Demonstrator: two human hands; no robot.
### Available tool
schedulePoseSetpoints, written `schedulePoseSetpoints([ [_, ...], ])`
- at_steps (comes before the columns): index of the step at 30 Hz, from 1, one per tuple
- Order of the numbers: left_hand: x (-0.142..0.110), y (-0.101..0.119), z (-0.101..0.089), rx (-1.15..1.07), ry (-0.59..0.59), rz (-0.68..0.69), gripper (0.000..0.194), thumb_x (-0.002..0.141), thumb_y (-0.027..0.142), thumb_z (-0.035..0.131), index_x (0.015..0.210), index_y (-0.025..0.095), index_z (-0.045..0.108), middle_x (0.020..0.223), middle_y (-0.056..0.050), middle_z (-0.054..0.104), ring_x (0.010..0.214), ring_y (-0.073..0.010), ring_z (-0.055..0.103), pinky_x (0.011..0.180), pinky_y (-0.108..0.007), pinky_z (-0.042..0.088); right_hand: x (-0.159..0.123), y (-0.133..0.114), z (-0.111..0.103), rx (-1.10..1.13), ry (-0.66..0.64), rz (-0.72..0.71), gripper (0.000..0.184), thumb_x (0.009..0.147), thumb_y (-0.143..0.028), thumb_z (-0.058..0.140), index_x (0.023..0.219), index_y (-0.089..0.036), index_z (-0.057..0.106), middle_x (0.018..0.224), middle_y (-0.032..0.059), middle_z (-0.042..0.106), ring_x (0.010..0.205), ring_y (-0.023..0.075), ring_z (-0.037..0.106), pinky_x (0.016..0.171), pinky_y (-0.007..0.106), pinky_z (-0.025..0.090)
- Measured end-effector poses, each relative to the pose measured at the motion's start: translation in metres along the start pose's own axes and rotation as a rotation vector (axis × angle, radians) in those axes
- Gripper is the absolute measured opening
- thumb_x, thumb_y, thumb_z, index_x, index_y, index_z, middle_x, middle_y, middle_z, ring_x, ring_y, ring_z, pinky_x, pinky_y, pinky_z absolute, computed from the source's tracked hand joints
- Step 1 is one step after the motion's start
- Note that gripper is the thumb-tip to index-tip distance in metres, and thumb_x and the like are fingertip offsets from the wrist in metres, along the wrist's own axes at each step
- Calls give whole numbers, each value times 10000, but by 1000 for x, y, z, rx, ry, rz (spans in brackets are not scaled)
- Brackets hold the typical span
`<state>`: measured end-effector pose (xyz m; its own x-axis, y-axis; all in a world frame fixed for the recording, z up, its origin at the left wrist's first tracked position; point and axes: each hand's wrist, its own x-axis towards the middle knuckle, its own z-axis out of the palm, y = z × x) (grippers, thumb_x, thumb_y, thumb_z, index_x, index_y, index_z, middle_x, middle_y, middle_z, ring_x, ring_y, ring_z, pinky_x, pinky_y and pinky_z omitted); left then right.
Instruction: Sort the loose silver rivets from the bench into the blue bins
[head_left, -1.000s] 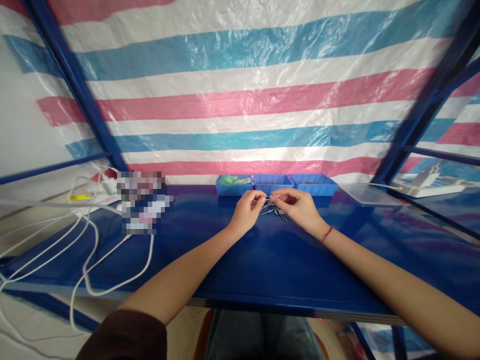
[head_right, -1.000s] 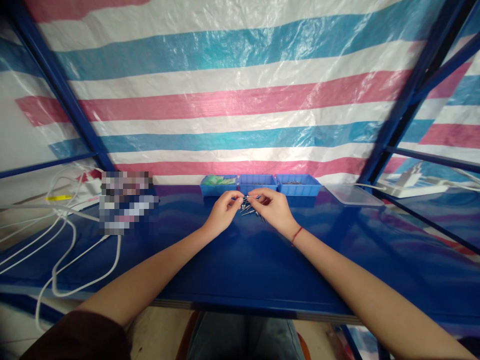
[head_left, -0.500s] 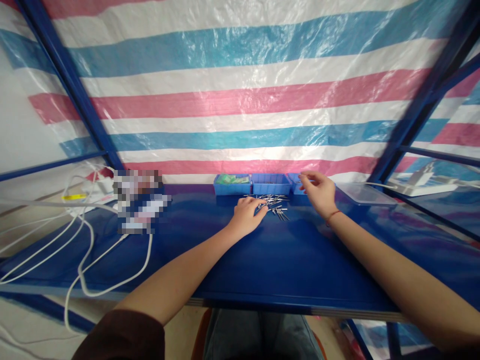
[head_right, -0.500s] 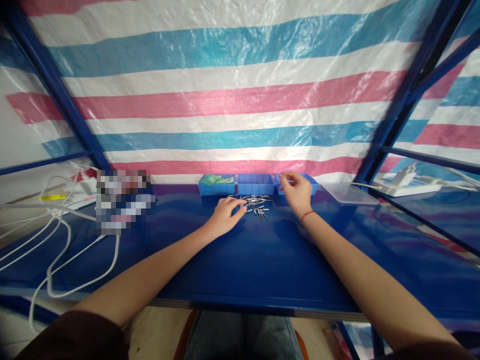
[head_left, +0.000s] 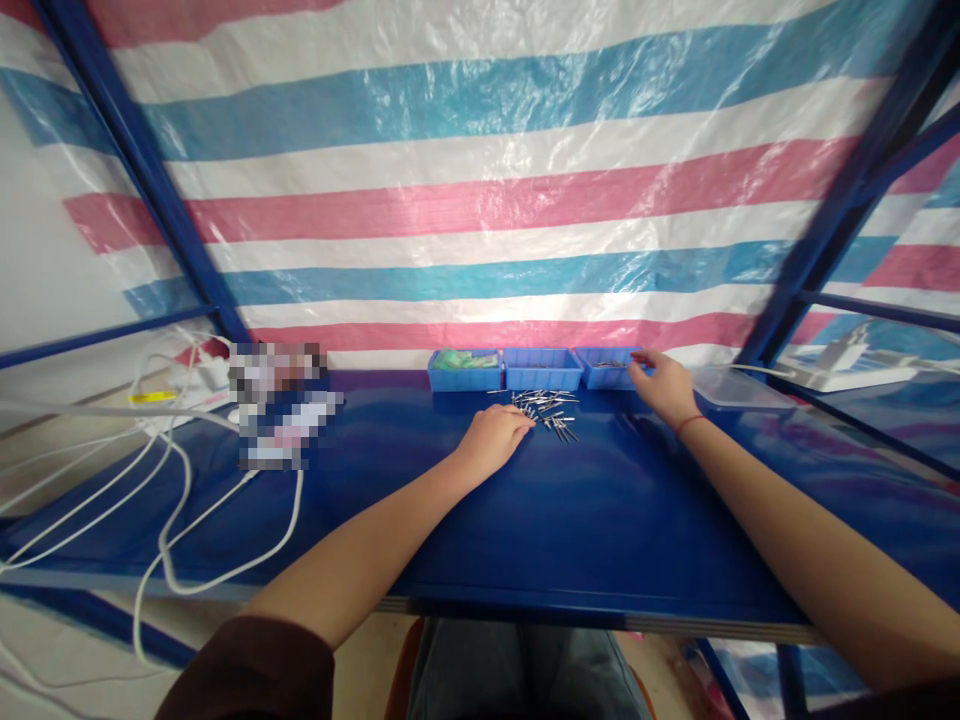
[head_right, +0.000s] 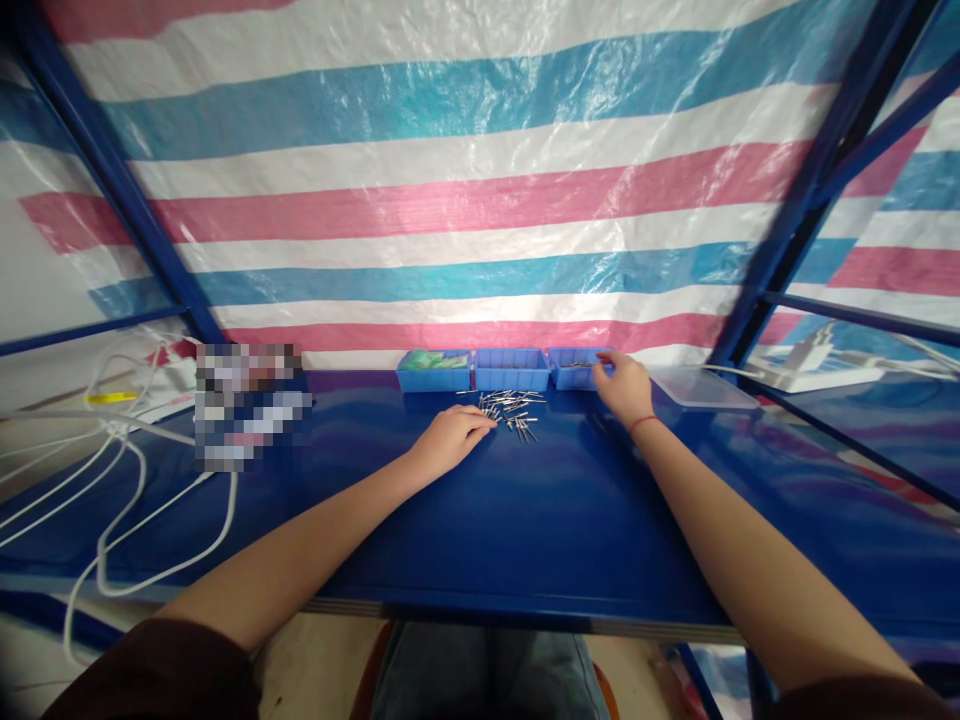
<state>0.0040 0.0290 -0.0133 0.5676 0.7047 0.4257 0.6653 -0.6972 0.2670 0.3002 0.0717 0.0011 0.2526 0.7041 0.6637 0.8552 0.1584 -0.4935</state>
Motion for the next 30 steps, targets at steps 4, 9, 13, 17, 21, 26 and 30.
schedulePoseSetpoints([
  [4, 3, -6, -1, 12, 2, 37, 256, 853, 144, 457, 961, 194, 684, 963, -58, 691, 901, -192, 627, 843, -319, 469, -8, -23, 6, 9, -60, -145, 209, 764, -217, 517, 904, -159, 660, 905, 118, 686, 852, 261, 623, 790, 397, 455],
  [9, 1, -6, 2, 50, 82, 1, 297, 869, 145, 417, 1084, 188, 617, 948, -77, 664, 888, -189, 622, 817, -321, 489, -31, -67, 6, 132, -298, -341, 203, 797, -258, 502, 853, -172, 678, 869, 76, 698, 803, 228, 636, 744, 357, 472],
  [13, 0, -2, -2, -31, 199, 44, 292, 880, 163, 407, 1116, 187, 578, 1013, -85, 642, 958, -193, 601, 870, -346, 473, -52, -101, 2, 226, -534, -535, 217, 805, -336, 550, 887, -184, 681, 883, 61, 694, 783, 193, 627, 720, 309, 465],
  [17, 0, 3, -6, -208, 285, 41, 250, 866, 183, 447, 1076, 200, 582, 1019, -63, 655, 934, -168, 616, 863, -325, 482, -63, -114, 3, 168, -536, -600, 216, 843, -308, 509, 832, -197, 694, 793, 69, 687, 714, 186, 613, 665, 291, 437],
  [21, 1, 8, -7, -448, 313, -63, 255, 798, 233, 573, 1051, 204, 587, 890, -34, 689, 804, -143, 649, 753, -277, 516, -63, -111, 5, 296, -558, -526, 252, 844, -376, 513, 791, -215, 699, 733, 48, 690, 695, 190, 628, 637, 279, 449],
  [26, 2, 13, -9, -561, 347, -139, 224, 766, 245, 612, 984, 194, 606, 873, -36, 695, 784, -141, 654, 701, -258, 513, -63, -114, 3, 374, -588, -503, 338, 868, -439, 455, 788, -217, 697, 732, 36, 694, 725, 209, 639, 650, 291, 460],
  [30, 1, 14, -11, -547, 351, -172, 128, 767, 282, 609, 852, 187, 627, 816, -16, 694, 766, -140, 648, 670, -245, 498, -65, -120, 0, 392, -598, -509, 366, 887, -436, 421, 815, -198, 689, 789, 31, 695, 682, 174, 623, 621, 265, 439],
])
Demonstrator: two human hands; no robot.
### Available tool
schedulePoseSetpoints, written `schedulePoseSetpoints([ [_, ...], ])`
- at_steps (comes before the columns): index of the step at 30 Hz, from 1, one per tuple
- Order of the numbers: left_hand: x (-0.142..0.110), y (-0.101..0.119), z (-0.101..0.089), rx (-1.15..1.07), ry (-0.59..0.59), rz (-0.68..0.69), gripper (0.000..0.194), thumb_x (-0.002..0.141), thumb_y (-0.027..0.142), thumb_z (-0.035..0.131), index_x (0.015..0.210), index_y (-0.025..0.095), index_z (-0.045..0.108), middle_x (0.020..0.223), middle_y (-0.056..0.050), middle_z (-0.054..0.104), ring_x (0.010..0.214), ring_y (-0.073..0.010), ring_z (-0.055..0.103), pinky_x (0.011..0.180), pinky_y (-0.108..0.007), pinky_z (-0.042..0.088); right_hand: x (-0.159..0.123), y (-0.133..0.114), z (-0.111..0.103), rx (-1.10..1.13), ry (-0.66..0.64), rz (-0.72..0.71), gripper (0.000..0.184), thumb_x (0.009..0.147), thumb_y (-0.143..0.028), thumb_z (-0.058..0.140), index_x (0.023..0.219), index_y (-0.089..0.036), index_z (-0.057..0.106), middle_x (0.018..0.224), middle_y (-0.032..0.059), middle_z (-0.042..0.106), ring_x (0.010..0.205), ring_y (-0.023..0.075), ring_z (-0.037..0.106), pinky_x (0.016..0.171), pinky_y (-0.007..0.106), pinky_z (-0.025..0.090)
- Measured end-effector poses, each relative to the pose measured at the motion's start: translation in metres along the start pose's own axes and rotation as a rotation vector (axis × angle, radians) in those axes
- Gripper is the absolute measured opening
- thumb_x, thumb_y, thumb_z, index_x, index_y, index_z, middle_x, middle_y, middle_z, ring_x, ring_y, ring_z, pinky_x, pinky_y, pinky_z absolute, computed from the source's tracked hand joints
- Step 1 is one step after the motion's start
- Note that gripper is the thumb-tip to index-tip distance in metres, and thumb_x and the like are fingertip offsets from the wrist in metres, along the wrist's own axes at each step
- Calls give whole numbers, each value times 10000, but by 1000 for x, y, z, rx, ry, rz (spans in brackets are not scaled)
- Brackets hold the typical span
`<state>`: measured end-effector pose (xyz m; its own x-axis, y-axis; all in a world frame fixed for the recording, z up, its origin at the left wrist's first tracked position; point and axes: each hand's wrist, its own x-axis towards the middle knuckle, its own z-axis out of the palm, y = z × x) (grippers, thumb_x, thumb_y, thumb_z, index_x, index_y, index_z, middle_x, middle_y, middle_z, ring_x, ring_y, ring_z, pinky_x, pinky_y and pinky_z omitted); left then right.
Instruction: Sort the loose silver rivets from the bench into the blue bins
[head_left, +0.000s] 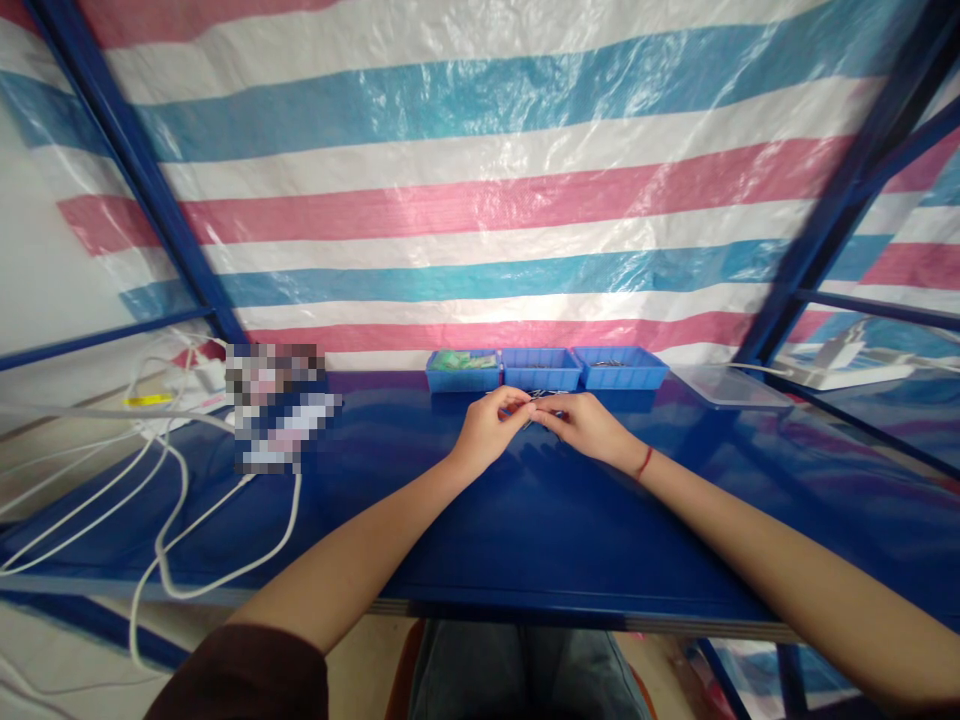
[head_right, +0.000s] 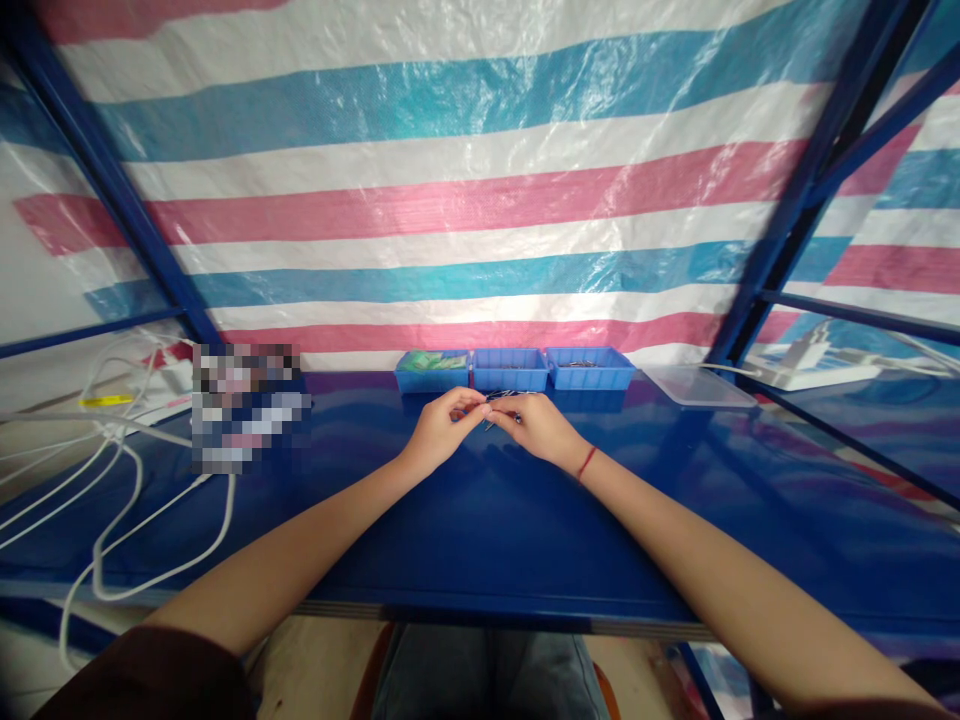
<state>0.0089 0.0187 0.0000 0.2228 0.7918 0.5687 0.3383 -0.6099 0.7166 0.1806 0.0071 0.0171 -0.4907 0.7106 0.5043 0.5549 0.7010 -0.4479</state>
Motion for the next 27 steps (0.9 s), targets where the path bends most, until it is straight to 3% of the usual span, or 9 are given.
schedulePoseSetpoints([
  [14, 0, 2, -2, 7, -11, 73, 132, 785, 299, 596, 832, 188, 649, 825, -17, 692, 746, -135, 640, 677, -235, 490, 0, -3, -3, 17, 46, 17, 341, 889, -395, 433, 805, -180, 684, 790, 29, 694, 670, 146, 614, 608, 240, 442],
  [21, 2, 1, -3, -23, 23, 38, 142, 788, 296, 585, 833, 177, 647, 832, -15, 685, 747, -125, 624, 681, -218, 474, 0, 0, -6, -29, 226, -4, 220, 850, -335, 524, 873, -181, 679, 848, 43, 704, 700, 157, 630, 624, 260, 470],
  [27, 5, -8, -3, -115, 16, -18, 148, 780, 286, 586, 844, 165, 640, 842, -25, 671, 754, -123, 606, 694, -221, 471, -1, -7, -10, -62, 265, -61, 217, 856, -343, 525, 899, -184, 665, 848, 47, 691, 704, 150, 613, 629, 262, 463],
])
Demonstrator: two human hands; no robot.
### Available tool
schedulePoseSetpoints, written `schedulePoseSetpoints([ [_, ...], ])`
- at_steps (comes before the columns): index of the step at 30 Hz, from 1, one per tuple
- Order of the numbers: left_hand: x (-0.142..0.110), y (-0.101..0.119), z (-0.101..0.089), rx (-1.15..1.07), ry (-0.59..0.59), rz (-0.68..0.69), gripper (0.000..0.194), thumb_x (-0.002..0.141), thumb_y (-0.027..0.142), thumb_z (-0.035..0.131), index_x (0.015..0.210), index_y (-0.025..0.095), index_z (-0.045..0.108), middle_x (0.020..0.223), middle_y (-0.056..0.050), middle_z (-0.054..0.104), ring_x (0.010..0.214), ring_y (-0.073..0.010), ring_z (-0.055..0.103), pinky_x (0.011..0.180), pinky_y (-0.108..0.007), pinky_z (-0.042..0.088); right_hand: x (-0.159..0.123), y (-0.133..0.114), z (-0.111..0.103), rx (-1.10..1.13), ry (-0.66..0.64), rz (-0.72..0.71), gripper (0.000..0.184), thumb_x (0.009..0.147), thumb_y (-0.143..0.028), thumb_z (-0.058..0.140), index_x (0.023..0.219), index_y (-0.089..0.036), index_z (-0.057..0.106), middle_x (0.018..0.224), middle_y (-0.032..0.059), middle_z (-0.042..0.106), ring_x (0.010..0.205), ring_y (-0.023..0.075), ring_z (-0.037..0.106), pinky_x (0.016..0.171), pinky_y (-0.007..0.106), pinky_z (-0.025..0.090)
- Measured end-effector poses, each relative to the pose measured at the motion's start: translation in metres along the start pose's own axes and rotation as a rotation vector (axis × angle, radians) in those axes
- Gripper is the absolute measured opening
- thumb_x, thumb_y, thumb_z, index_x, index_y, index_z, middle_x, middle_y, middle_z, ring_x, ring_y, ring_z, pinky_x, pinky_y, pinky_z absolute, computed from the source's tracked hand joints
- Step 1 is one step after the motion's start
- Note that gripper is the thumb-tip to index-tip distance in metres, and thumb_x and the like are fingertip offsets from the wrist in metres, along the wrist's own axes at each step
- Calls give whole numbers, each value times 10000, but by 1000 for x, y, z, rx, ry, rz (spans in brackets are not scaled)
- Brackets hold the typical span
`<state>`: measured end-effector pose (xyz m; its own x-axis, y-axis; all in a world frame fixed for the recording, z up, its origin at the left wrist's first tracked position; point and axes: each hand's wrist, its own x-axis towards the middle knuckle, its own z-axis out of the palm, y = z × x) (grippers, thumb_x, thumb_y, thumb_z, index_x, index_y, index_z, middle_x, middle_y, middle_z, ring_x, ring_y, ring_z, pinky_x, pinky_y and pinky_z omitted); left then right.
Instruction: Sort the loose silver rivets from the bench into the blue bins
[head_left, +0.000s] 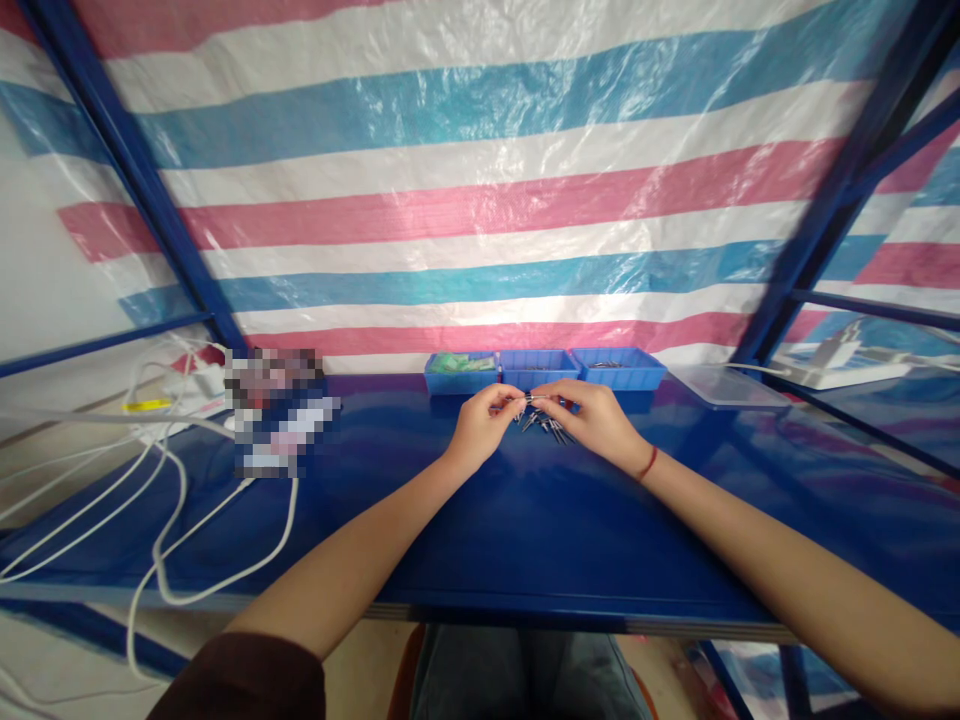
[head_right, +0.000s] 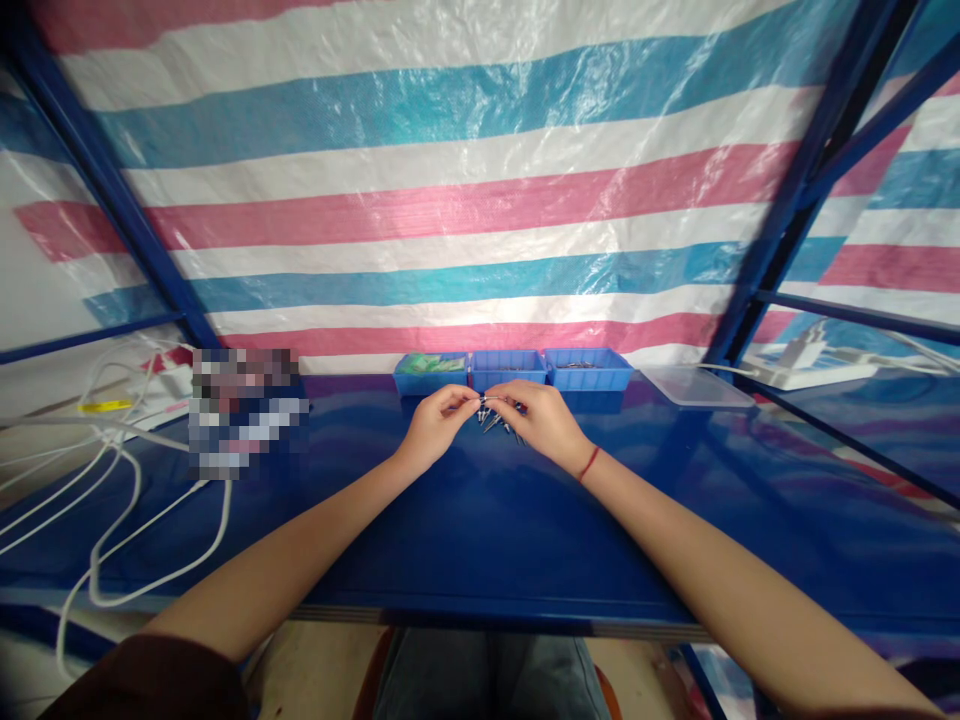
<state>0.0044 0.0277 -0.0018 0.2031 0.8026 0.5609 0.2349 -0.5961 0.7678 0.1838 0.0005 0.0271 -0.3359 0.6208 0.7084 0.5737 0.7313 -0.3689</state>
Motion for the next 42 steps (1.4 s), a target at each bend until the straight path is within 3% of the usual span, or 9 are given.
schedulePoseSetpoints([
  [8, 0, -1, 6, -21, -190, -51, 222, 810, 324, 545, 915, 142, 617, 824, -44, 652, 700, -120, 600, 678, -243, 487, -2, -4, -2, -77, -39, -50, 276, 879, -287, 439, 673, -173, 583, 657, 23, 617, 589, 124, 544, 581, 244, 414],
  [11, -3, 2, 5, 206, -182, 46, 377, 804, 353, 564, 1135, 173, 557, 967, -60, 635, 804, -142, 597, 776, -282, 480, 4, 22, -9, -200, 102, 38, 243, 868, -301, 442, 774, -171, 625, 723, 38, 648, 625, 141, 563, 608, 258, 421],
  [15, -10, 6, 1, 592, -341, 217, 392, 836, 407, 509, 1204, 275, 538, 1114, -55, 572, 1039, -215, 522, 905, -373, 422, 8, 77, -28, -530, 343, 278, 319, 883, -354, 400, 956, -175, 653, 815, 76, 672, 685, 182, 590, 666, 311, 433],
  [18, -13, 6, 2, 753, -405, 202, 336, 856, 434, 462, 1152, 329, 581, 1157, -42, 538, 1061, -242, 496, 880, -413, 424, 2, 111, -38, -631, 330, 359, 377, 885, -392, 372, 975, -168, 661, 829, 121, 655, 770, 253, 585, 695, 397, 431],
  [21, -13, 2, 4, 814, -393, 161, 315, 870, 411, 435, 1119, 325, 609, 1138, -43, 537, 1025, -232, 506, 854, -395, 436, -8, 124, -39, -693, 270, 405, 386, 854, -448, 421, 950, -169, 671, 860, 151, 641, 851, 319, 568, 712, 477, 424],
  [25, -8, -5, 4, 825, -400, 129, 293, 887, 340, 414, 1019, 263, 664, 1058, -39, 591, 959, -201, 533, 851, -343, 442, -10, 119, -34, -767, 252, 400, 387, 863, -433, 404, 1022, -175, 644, 942, 154, 641, 894, 324, 564, 743, 481, 428],
  [32, -2, -10, 1, 783, -412, 129, 267, 895, 223, 406, 973, 213, 661, 972, -39, 638, 937, -179, 572, 869, -299, 447, -5, 96, -18, -680, 112, 169, 309, 846, -341, 438, 994, -163, 642, 934, 120, 667, 865, 262, 580, 791, 398, 432],
  [36, -3, -8, 0, 794, -405, 124, 267, 882, 179, 410, 1001, 205, 647, 952, -56, 640, 914, -180, 588, 860, -303, 455, -3, 70, -5, -497, -41, 38, 261, 858, -293, 434, 888, -171, 662, 896, 83, 680, 844, 226, 593, 825, 370, 430],
  [42, -6, -5, 1, 854, -354, 126, 250, 866, 259, 438, 958, 191, 660, 927, -75, 623, 858, -205, 582, 821, -335, 470, -5, 41, 20, -383, -285, -144, 283, 856, -299, 472, 1036, -188, 661, 1044, 101, 657, 956, 244, 568, 822, 393, 433],
])
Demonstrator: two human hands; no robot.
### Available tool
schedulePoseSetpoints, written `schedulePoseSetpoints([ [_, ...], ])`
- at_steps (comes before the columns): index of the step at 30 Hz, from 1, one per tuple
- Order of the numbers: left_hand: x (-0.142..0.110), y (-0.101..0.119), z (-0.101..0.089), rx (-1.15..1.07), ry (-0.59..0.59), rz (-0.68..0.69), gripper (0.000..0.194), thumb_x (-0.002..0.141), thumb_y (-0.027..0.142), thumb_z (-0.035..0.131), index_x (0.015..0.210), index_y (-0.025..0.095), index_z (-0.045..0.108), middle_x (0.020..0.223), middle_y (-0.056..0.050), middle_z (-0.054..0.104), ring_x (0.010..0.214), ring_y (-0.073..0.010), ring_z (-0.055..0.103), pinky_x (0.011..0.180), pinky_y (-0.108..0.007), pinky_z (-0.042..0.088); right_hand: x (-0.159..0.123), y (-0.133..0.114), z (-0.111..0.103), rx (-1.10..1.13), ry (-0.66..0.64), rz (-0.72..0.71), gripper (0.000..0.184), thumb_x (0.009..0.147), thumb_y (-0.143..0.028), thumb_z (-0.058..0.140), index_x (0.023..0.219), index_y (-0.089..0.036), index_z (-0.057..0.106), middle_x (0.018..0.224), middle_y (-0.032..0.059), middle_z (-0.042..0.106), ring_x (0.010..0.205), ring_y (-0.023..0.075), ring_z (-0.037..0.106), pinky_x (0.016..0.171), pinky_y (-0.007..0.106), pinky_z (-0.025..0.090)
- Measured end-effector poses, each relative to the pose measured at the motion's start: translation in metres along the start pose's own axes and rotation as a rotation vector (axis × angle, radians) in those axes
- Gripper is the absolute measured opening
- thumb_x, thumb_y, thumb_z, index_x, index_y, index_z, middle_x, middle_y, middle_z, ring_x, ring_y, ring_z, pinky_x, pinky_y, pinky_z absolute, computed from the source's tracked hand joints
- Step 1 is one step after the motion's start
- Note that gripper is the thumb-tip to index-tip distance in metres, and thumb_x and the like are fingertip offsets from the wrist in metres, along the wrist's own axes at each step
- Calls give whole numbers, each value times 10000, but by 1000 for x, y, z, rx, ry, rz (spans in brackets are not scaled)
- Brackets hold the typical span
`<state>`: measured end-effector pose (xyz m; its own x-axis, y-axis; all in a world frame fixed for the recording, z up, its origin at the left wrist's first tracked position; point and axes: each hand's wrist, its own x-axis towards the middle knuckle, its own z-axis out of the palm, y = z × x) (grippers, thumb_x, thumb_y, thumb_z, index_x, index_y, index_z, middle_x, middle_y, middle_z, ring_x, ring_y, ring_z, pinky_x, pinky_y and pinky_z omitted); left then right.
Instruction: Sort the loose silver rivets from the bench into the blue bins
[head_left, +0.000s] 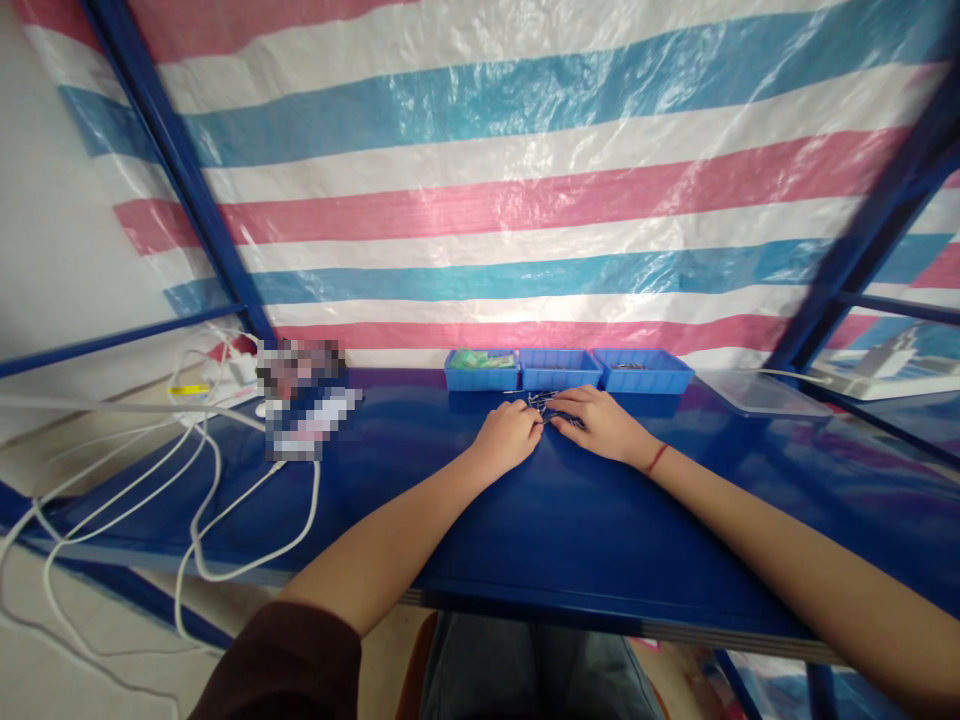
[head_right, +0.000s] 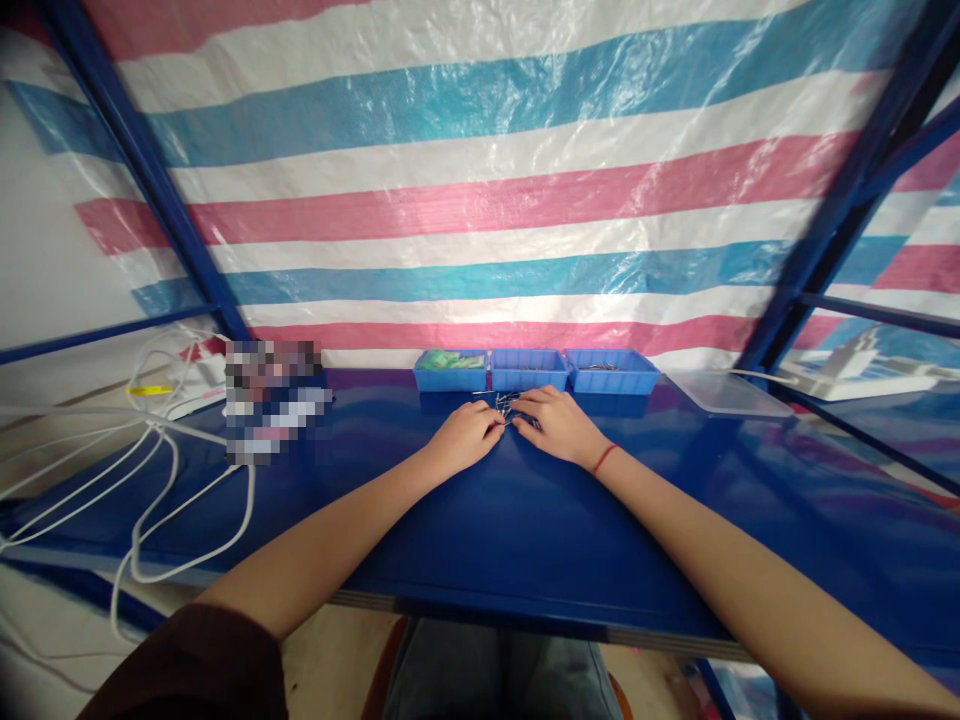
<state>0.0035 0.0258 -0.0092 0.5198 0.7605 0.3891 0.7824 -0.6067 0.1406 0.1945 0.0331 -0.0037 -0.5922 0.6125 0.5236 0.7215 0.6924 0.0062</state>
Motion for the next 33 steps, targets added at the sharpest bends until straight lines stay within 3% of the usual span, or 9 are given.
schedulePoseSetpoints([
  [9, 0, -2, 0, -35, -4, 5, 239, 862, 268, 442, 876, 215, 675, 846, -55, 617, 801, -190, 577, 771, -316, 461, 2, -6, 7, 67, -59, -50, 248, 889, -244, 435, 877, -177, 673, 870, 85, 671, 827, 191, 575, 788, 344, 411],
  [22, 0, -3, 2, -41, 32, 4, 212, 847, 276, 466, 851, 209, 668, 834, -45, 616, 788, -184, 573, 753, -295, 451, 2, -11, 4, -22, -99, -86, 241, 901, -228, 399, 855, -168, 628, 844, 90, 631, 818, 194, 552, 777, 329, 381],
  [33, 0, -2, 0, -116, 42, -27, 167, 819, 282, 507, 850, 205, 651, 839, -35, 613, 788, -172, 578, 745, -291, 451, 2, -13, 3, 6, -58, -59, 242, 906, -221, 370, 887, -154, 601, 862, 110, 608, 847, 209, 547, 791, 343, 399],
])
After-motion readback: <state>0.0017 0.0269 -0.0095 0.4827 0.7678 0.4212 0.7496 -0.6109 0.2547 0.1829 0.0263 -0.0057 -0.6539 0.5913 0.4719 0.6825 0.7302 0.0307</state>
